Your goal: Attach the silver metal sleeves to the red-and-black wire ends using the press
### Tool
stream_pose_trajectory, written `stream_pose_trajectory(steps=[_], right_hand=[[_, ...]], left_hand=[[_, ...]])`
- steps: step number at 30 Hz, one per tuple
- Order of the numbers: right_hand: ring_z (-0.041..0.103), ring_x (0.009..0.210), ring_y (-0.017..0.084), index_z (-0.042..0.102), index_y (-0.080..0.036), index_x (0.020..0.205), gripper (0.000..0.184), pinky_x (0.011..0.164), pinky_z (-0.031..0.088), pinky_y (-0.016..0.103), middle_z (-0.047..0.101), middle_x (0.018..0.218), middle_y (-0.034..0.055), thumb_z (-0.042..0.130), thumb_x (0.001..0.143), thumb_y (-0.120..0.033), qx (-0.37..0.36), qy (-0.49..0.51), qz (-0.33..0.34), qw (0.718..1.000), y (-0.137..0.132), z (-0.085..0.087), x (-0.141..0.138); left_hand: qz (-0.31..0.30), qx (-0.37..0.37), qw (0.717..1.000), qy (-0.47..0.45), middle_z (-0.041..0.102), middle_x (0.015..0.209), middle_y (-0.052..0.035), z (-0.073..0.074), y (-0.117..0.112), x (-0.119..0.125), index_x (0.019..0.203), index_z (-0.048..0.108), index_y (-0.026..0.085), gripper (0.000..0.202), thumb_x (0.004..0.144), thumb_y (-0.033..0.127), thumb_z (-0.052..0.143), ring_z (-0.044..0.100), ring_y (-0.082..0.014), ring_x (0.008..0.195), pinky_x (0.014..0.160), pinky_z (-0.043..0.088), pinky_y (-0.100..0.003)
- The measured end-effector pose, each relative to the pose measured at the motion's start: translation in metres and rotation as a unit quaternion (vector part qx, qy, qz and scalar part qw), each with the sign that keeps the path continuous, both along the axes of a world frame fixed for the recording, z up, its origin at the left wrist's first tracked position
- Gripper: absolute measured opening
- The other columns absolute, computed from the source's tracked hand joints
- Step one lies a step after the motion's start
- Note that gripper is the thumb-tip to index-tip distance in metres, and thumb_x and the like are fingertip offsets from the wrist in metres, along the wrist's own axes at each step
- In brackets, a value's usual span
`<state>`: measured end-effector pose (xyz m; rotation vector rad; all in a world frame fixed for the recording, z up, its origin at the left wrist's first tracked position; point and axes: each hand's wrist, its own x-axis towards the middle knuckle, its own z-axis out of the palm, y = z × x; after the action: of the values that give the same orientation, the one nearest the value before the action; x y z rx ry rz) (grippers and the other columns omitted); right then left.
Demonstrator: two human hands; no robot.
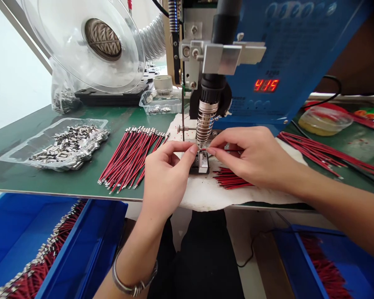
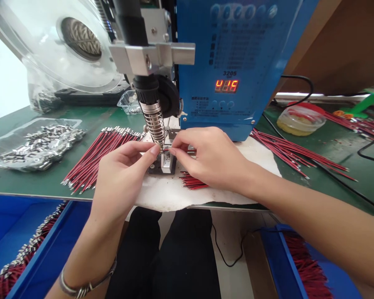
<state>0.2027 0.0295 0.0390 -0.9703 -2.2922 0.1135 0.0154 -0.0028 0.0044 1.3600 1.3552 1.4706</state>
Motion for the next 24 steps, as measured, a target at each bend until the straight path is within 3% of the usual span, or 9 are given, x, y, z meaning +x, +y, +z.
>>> stream_pose_trajectory(steps=[4,10,17,24], right_hand=[[0.062,0.061,0.011,0.075,-0.017,0.091,0.009,0.059,0.043,0.027,0.076,0.08,-0.0012,0.067,0.092,-0.02,0.032,-0.005,0.021,0.999,0.0031,-0.0013,0.0029],[0.068,0.071,0.013,0.075,-0.015,0.094,0.011,0.064,0.047,0.026,0.077,0.084,0.0019,0.064,0.094,-0.019,0.066,-0.012,0.067,0.996,0.0064,-0.001,0.0049],[0.068,0.072,0.016,0.074,-0.017,0.09,0.013,0.064,0.049,0.028,0.077,0.084,0.0027,0.062,0.093,-0.015,0.069,-0.033,0.074,0.994,0.0078,0.0005,0.0065],[0.068,0.071,0.014,0.074,-0.016,0.093,0.012,0.061,0.048,0.027,0.077,0.083,0.0015,0.063,0.094,-0.015,0.059,-0.027,0.091,0.994,0.009,0.0004,0.0066]], left_hand=[[-0.003,0.013,1.0,0.004,0.074,0.084,-0.0055,-0.0003,0.0009,-0.0002,0.088,0.078,0.019,0.02,0.084,0.039,0.078,0.066,-0.017,0.074,0.063,0.049,-0.025],[-0.009,0.015,1.0,0.009,0.063,0.063,-0.0022,0.0003,0.0002,-0.0003,0.088,0.078,0.018,0.027,0.085,0.045,0.076,0.064,-0.018,0.071,0.06,0.048,-0.025],[-0.003,0.003,1.0,0.003,0.073,0.082,-0.0055,0.0,0.0001,0.0002,0.087,0.078,0.018,0.024,0.084,0.041,0.077,0.065,-0.0169,0.073,0.062,0.048,-0.025],[-0.001,-0.003,1.0,0.016,0.074,0.083,-0.0055,0.0008,-0.0001,0.0002,0.085,0.078,0.019,0.022,0.084,0.04,0.077,0.064,-0.0153,0.07,0.06,0.045,-0.025]])
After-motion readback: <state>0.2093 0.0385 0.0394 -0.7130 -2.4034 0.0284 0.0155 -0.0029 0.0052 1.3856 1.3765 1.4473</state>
